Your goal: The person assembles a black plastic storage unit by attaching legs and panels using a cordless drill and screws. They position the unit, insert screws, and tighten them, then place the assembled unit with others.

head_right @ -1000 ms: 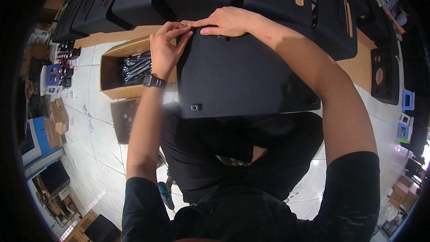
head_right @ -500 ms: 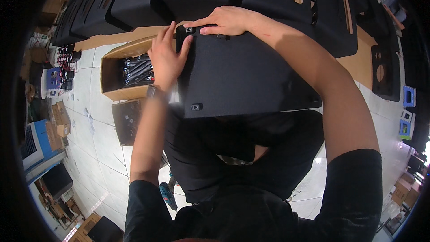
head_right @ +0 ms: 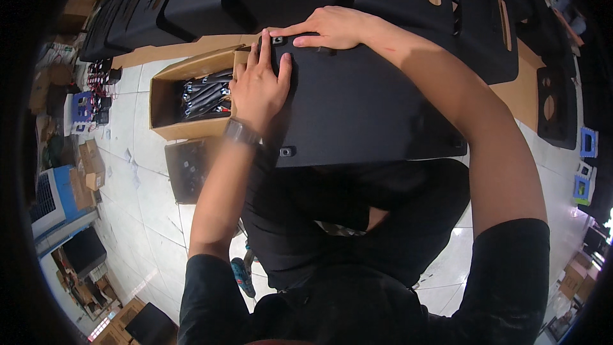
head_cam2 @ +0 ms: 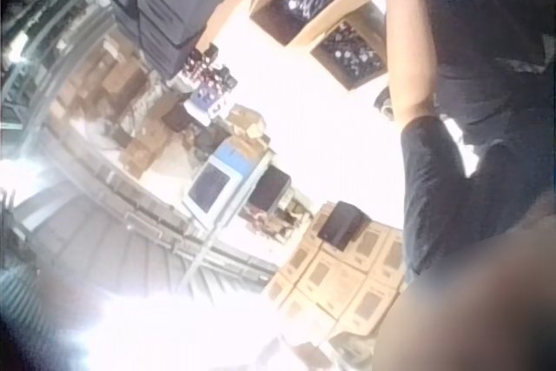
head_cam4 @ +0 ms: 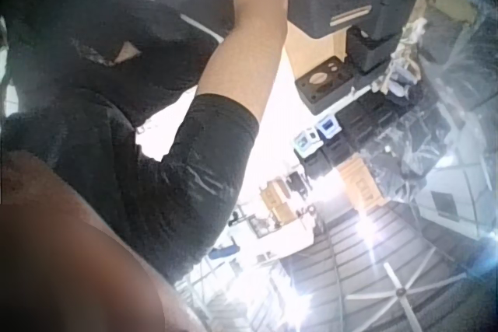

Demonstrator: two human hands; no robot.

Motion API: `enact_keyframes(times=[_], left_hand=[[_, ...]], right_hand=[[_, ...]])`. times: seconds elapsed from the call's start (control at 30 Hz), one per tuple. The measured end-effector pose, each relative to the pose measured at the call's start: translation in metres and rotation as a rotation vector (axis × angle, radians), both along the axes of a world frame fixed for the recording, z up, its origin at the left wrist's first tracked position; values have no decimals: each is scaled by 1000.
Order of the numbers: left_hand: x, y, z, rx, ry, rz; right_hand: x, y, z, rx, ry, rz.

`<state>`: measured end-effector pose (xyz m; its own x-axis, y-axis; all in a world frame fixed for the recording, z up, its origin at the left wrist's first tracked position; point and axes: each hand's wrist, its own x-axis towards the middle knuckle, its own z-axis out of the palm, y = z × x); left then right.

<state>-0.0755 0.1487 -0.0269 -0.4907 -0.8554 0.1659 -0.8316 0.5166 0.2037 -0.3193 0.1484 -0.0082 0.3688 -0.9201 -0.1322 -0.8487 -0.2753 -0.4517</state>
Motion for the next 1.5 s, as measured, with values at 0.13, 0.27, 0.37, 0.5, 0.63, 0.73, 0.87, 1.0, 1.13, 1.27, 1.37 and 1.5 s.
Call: enact_keyframes(times=[0.13,0.27,0.37,0.5,0.63,0.73,0.87,1.0,1.13,1.27,1.37,1.5], left_hand=[[-1,-1,1,46,4,2],[-1,-3,5,108,31,-11],[0,-5,-1,106,88,-16],[-2,-3,-1,93,100,-19],[-2,-3,-2,94,124,-12],[-2,0,3,133,126,2],[-2,0,2,126,138,-5],[-1,0,-2,103,167,-12],[-2,-1,-1,94,132,-9],[-3,-1,4,137,113,-2],[-2,0,4,132,137,-5],[-1,0,3,125,127,-6]], right_hand=[[1,1,-1,1,-44,2],[0,0,3,52,-14,-12],[1,-2,1,-11,-23,7],[-5,-7,-11,-73,-55,21],[-2,-17,-22,-258,-173,67],[3,-18,-16,-239,-218,41],[4,-16,-16,-226,-223,10],[6,-16,-15,-238,-240,17],[9,-12,-15,-219,-238,-23],[4,-13,-12,-152,-243,-16],[0,-12,-10,-219,-185,67],[-4,-11,-7,-207,-95,107]])
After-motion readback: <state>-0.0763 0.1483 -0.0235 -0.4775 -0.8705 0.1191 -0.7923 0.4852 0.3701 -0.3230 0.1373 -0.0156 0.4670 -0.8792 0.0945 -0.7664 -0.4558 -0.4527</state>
